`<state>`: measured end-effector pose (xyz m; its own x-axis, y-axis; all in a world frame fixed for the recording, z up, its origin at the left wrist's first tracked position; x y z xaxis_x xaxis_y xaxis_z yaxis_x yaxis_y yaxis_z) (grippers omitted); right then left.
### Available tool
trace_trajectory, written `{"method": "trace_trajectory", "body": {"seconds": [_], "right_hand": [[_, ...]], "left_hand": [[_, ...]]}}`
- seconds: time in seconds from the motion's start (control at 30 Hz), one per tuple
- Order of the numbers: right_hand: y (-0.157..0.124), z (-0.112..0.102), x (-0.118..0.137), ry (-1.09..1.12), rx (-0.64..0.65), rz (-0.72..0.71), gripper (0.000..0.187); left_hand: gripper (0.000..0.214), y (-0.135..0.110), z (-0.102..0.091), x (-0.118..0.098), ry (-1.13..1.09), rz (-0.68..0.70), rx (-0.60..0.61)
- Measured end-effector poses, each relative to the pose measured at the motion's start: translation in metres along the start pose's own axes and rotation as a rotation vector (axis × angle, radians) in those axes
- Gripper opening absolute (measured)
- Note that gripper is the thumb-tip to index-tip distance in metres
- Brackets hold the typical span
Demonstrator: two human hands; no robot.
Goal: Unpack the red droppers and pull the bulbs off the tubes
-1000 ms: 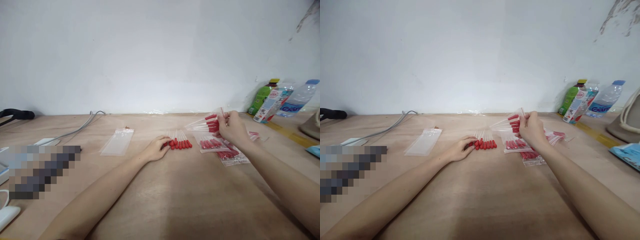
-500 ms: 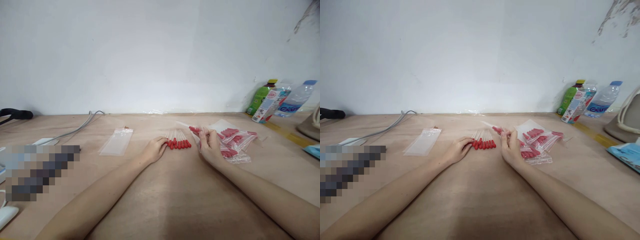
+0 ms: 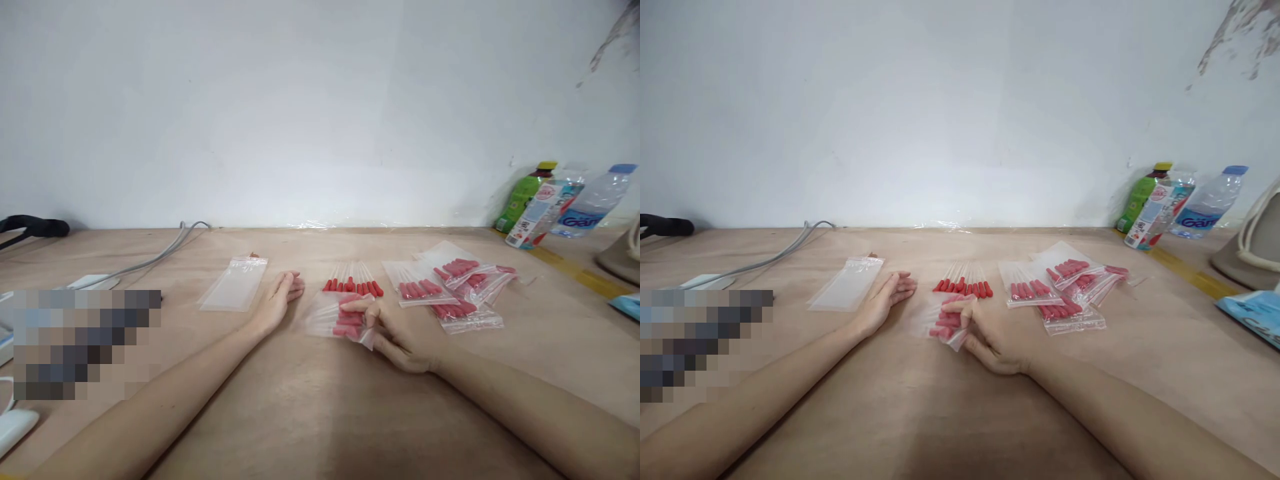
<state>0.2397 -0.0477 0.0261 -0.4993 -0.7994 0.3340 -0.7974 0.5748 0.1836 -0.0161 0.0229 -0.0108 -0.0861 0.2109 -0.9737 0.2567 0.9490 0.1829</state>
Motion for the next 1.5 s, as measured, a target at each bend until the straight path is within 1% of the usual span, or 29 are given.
{"method": "trace_trajectory", "body": {"seconds": [0.07, 0.13, 0.17, 0.23, 0.3, 0.37, 0.43, 0.5, 0.57, 0.63, 0.7, 0.8, 0.87, 0.9, 1.0, 1.13, 1.2, 1.27, 1.37, 1.4, 1.5], "right_hand": [[0.003, -0.004, 0.009, -0.04, 0.08, -0.036, 0.003], [0.007, -0.004, 0.012, -0.075, 0.107, -0.067, 0.004], [0.009, -0.003, 0.011, -0.099, 0.098, -0.081, 0.007], [0.011, 0.001, 0.008, -0.162, 0.051, -0.082, 0.014], [0.012, 0.006, 0.003, -0.206, -0.038, -0.02, 0.021], [0.01, 0.011, -0.002, -0.208, -0.127, 0.1, 0.024], [0.008, 0.014, -0.006, -0.179, -0.197, 0.231, 0.023], [0.007, 0.015, -0.009, -0.146, -0.232, 0.327, 0.017], [0.006, 0.016, -0.011, -0.136, -0.231, 0.361, 0.01], [0.006, 0.015, -0.011, -0.132, -0.204, 0.36, 0.006], [0.008, 0.013, -0.008, -0.104, -0.181, 0.37, 0.01], [0.01, 0.01, 0.0, -0.06, -0.162, 0.374, 0.017], [0.011, 0.007, 0.006, -0.05, -0.139, 0.357, 0.017], [0.012, 0.006, 0.008, -0.047, -0.125, 0.346, 0.015], [0.012, 0.006, 0.01, -0.018, -0.086, 0.281, 0.008], [0.012, 0.011, 0.005, 0.06, -0.102, 0.132, 0.027], [0.012, 0.013, 0.004, 0.058, -0.124, 0.137, 0.034], [0.012, 0.012, 0.004, 0.021, -0.143, 0.202, 0.029], [0.013, 0.009, 0.007, -0.055, -0.16, 0.272, 0.009], [0.013, 0.008, 0.009, -0.078, -0.153, 0.269, 0.006], [0.014, 0.006, 0.013, -0.114, -0.09, 0.223, 0.006]], "left_hand": [[0.043, -0.008, -0.004, -0.005, 0.079, 0.021, 0.007], [0.036, -0.018, -0.003, -0.015, 0.307, 0.102, 0.059], [0.032, -0.023, -0.001, -0.021, 0.436, 0.167, 0.118], [0.027, -0.031, 0.005, -0.033, 0.641, 0.323, 0.294], [0.028, -0.037, 0.012, -0.041, 0.735, 0.449, 0.476], [0.035, -0.04, 0.017, -0.044, 0.774, 0.505, 0.607], [0.043, -0.041, 0.02, -0.043, 0.809, 0.517, 0.69], [0.047, -0.041, 0.021, -0.041, 0.852, 0.509, 0.731], [0.047, -0.041, 0.022, -0.041, 0.891, 0.492, 0.725], [0.046, -0.042, 0.023, -0.043, 0.922, 0.471, 0.69], [0.044, -0.043, 0.026, -0.048, 0.942, 0.448, 0.632], [0.033, -0.043, 0.031, -0.053, 0.945, 0.426, 0.497], [0.027, -0.043, 0.034, -0.053, 0.925, 0.439, 0.447], [0.027, -0.042, 0.035, -0.052, 0.909, 0.449, 0.45], [0.03, -0.041, 0.039, -0.049, 0.871, 0.459, 0.523], [0.037, -0.039, 0.043, -0.045, 0.868, 0.406, 0.567], [0.04, -0.039, 0.043, -0.044, 0.86, 0.385, 0.567], [0.04, -0.038, 0.044, -0.045, 0.843, 0.377, 0.561], [0.039, -0.038, 0.044, -0.046, 0.819, 0.376, 0.548], [0.039, -0.039, 0.044, -0.046, 0.815, 0.376, 0.545], [0.038, -0.039, 0.044, -0.047, 0.815, 0.375, 0.541]]}}
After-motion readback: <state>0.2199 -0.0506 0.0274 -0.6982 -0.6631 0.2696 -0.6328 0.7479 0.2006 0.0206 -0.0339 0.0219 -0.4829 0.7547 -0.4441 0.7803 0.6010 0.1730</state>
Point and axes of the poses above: each hand's wrist, its own y-axis towards the middle knuckle, its own z-axis out of the palm, x = y × z, the point moved 1 cm from there along y, towards the middle knuckle, and after that the axes turned 14 degrees about x, right-handed, at the moved point
